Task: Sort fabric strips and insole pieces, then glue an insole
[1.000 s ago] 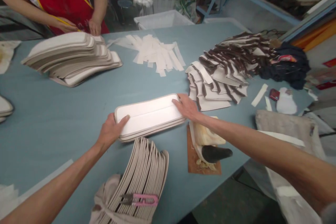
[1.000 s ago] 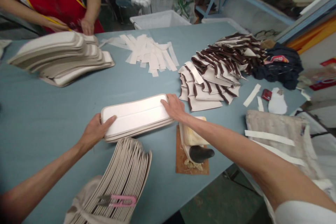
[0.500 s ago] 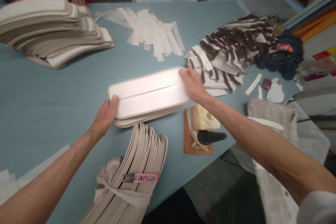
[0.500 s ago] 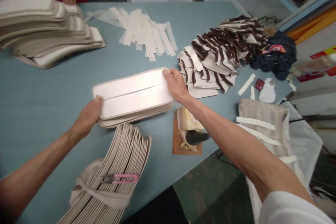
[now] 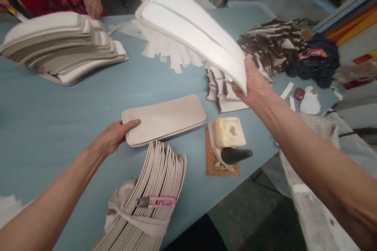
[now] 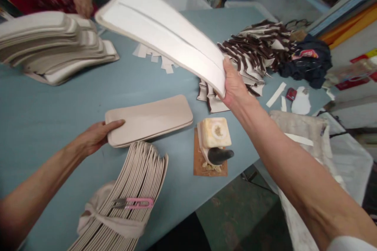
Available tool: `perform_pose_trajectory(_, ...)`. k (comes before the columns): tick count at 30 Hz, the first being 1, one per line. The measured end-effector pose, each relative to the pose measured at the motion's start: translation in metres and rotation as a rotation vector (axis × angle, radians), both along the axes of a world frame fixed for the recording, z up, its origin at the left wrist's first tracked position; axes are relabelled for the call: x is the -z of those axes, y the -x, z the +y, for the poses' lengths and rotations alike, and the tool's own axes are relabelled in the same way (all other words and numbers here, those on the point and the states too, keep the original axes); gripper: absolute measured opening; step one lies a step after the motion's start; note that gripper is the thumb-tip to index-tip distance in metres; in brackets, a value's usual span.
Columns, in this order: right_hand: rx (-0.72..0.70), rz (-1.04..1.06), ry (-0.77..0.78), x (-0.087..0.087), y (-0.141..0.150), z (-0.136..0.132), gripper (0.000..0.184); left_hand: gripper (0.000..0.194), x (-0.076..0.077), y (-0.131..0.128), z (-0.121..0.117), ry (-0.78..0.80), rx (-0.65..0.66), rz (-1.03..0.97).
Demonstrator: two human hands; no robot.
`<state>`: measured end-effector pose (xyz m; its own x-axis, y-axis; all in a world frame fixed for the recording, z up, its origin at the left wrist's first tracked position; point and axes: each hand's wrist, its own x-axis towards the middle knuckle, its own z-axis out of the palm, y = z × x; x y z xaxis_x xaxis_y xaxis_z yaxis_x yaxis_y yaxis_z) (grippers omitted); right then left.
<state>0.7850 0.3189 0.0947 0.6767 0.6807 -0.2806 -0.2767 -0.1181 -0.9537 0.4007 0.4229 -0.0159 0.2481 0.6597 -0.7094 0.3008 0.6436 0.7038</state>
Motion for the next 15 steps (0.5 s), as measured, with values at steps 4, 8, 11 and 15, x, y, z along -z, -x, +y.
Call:
perform_pose_trajectory(4, 0.107, 0.061, 0.004, 0.005, -0.001, -0.011, 0.026, 0.036, -0.020, -0.014, 0.002, 0.111, 0.052, -0.069)
perform_pose_trajectory(8, 0.007, 0.115, 0.016, 0.004, -0.010, -0.028, 0.035, 0.031, -0.040, -0.026, 0.008, 0.061, 0.072, -0.053)
perform_pose_trajectory(11, 0.021, 0.214, 0.016, -0.006, -0.020, -0.044, 0.035, 0.039, -0.059, -0.036, 0.016, -0.089, 0.102, -0.048)
perform_pose_trajectory(15, 0.023, 0.236, -0.035, -0.027, -0.032, -0.064, 0.043, 0.053, -0.099, -0.048, 0.021, -0.397, 0.178, -0.022)
